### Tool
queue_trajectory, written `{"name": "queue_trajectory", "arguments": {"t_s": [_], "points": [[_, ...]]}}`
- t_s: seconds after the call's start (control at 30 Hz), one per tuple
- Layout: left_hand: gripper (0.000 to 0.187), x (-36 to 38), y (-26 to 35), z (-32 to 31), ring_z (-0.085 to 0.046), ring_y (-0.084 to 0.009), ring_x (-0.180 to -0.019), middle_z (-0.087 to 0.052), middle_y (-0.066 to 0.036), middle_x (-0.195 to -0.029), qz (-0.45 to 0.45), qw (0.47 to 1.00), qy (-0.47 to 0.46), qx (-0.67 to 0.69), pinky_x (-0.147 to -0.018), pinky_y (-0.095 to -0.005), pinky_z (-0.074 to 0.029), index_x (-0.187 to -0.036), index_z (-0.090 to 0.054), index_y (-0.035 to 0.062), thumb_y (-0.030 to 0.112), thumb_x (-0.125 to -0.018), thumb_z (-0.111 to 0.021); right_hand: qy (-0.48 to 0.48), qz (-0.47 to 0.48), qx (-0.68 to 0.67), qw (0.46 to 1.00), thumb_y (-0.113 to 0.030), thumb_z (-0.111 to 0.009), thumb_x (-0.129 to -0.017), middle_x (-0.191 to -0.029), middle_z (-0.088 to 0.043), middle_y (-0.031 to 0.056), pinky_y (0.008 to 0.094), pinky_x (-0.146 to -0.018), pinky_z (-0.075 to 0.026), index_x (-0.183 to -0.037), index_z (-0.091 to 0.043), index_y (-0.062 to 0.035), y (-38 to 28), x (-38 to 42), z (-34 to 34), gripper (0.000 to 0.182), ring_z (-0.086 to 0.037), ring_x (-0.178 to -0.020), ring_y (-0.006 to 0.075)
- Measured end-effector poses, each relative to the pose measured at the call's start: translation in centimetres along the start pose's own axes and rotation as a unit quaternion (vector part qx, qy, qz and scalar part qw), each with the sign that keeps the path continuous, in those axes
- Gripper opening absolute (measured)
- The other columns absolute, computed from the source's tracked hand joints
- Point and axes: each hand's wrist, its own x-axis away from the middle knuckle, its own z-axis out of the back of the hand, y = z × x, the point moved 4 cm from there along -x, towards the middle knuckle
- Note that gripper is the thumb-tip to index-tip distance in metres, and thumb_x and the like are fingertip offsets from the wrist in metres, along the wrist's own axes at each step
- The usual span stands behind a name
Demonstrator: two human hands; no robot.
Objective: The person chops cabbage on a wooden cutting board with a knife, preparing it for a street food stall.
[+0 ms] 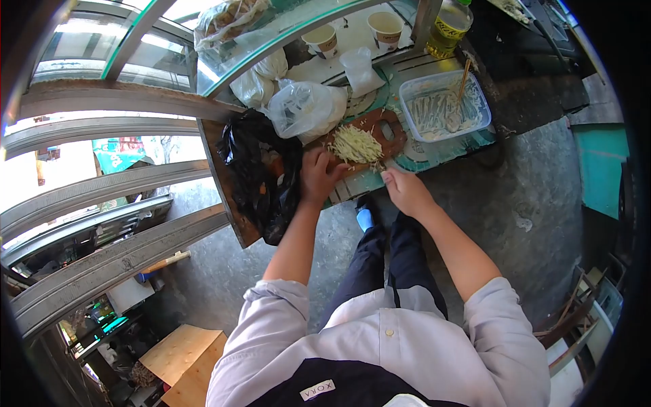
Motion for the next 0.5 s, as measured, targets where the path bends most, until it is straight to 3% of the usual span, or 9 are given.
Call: {"name": "queue_trajectory", "arguments": {"t_s": [0.03, 0.1, 0.13, 0.2, 0.23, 0.3, 0.33, 0.4, 0.5], "points": [[0.041, -0.8, -0.1, 0.3, -0.059, -0.0313, -0.094, -0.06, -0.008, -0.097, 0.004, 1.0, -0.003, 0.001, -0.08, -0.0416, -0.05, -0.092, -0.064, 0.0074, 0.032, -0.067, -0.084, -0.004, -0.003, 0.0, 1.0, -0.032, -0.042, -0.101, -0.088, -0.067, 0.0242, 0.0529, -0.071, -0.047, -0.093, -0.058, -0.0001, 0.3, 0.2, 0.1, 0.037, -0.062, -0.083, 0.0467], [0.06, -2.9, 0.7, 0.1, -0.053, -0.035, -0.112, -0.056, -0.01, -0.116, -0.112, 0.992, -0.062, -0.011, -0.093, -0.0443, -0.046, -0.101, -0.064, 0.0092, 0.04, -0.056, -0.088, -0.04, -0.008, -0.045, 0.998, -0.031, -0.043, -0.102, -0.087, -0.066, 0.0237, 0.05, -0.071, -0.046, -0.093, -0.056, 0.0024, 0.8, 0.5, 0.5, 0.037, -0.061, -0.082, 0.0471], [0.06, -3.8, 0.7, -0.1, -0.053, -0.035, -0.112, -0.056, -0.01, -0.116, -0.111, 0.992, -0.061, -0.011, -0.093, -0.0443, -0.046, -0.101, -0.064, 0.0092, 0.04, -0.056, -0.088, -0.04, -0.007, -0.044, 0.998, -0.031, -0.043, -0.102, -0.087, -0.066, 0.0237, 0.05, -0.071, -0.046, -0.093, -0.056, 0.0024, 1.4, 0.4, 0.2, 0.037, -0.061, -0.082, 0.0471], [0.067, -5.2, 1.7, -0.5, -0.05, -0.0365, -0.119, -0.055, -0.009, -0.123, -0.205, 0.974, -0.102, -0.003, -0.099, -0.048, -0.042, -0.107, -0.064, 0.011, 0.05, -0.056, -0.085, 0.024, -0.011, -0.158, 0.987, -0.034, -0.041, -0.103, -0.073, -0.062, 0.0155, 0.041, -0.066, -0.046, -0.087, -0.054, 0.0013, 2.1, 0.0, 0.1, 0.041, -0.061, -0.068, 0.0342], [0.067, -5.7, 1.9, -0.5, -0.05, -0.0365, -0.119, -0.055, -0.009, -0.123, -0.205, 0.974, -0.1, -0.004, -0.099, -0.048, -0.042, -0.107, -0.064, 0.011, 0.05, -0.056, -0.085, 0.024, -0.009, -0.157, 0.987, -0.034, -0.041, -0.103, -0.073, -0.062, 0.0155, 0.041, -0.066, -0.046, -0.087, -0.054, 0.0013, 2.2, -0.2, 0.5, 0.041, -0.061, -0.068, 0.0342], [0.062, -6.1, 2.9, -1.5, -0.047, -0.0343, -0.126, -0.053, -0.006, -0.131, -0.253, 0.952, -0.171, 0.017, -0.103, -0.0474, -0.041, -0.114, -0.066, 0.0185, 0.052, -0.064, -0.079, 0.021, -0.087, -0.269, 0.959, -0.037, -0.039, -0.105, -0.064, -0.051, 0.0044, 0.0323, -0.059, -0.043, -0.083, -0.05, -0.0014, 2.9, -0.1, 1.1, 0.044, -0.052, -0.059, 0.017], [0.062, -6.2, 3.1, -1.9, -0.047, -0.0343, -0.126, -0.053, -0.006, -0.131, -0.253, 0.952, -0.17, 0.019, -0.103, -0.0474, -0.041, -0.114, -0.066, 0.0185, 0.052, -0.064, -0.079, 0.022, -0.087, -0.268, 0.959, -0.037, -0.039, -0.105, -0.064, -0.051, 0.0044, 0.0323, -0.059, -0.043, -0.083, -0.05, -0.0014, 3.0, 0.0, 1.3, 0.044, -0.052, -0.059, 0.017], [0.057, -5.9, 3.9, -2.8, -0.046, -0.0331, -0.127, -0.056, -0.006, -0.129, -0.319, 0.928, -0.189, 0.041, -0.105, -0.0482, -0.039, -0.117, -0.066, 0.0223, 0.051, -0.069, -0.077, 0.026, -0.105, -0.309, 0.945, -0.038, -0.038, -0.105, -0.063, -0.044, -0.0006, 0.0267, -0.057, -0.04, -0.082, -0.049, -0.0037, 3.4, 0.2, 1.7, 0.042, -0.045, -0.058, 0.0088], [0.043, -5.5, 3.8, -4.0, -0.047, -0.0325, -0.126, -0.06, -0.006, -0.122, -0.277, 0.946, -0.165, 0.045, -0.102, -0.0479, -0.041, -0.11, -0.069, 0.023, 0.044, -0.073, -0.077, 0.03, -0.124, -0.305, 0.944, -0.037, -0.038, -0.105, -0.063, -0.046, 0.0013, 0.0279, -0.057, -0.04, -0.081, -0.049, -0.0036, 3.9, 0.9, 1.6, 0.043, -0.046, -0.057, 0.0106]]}}
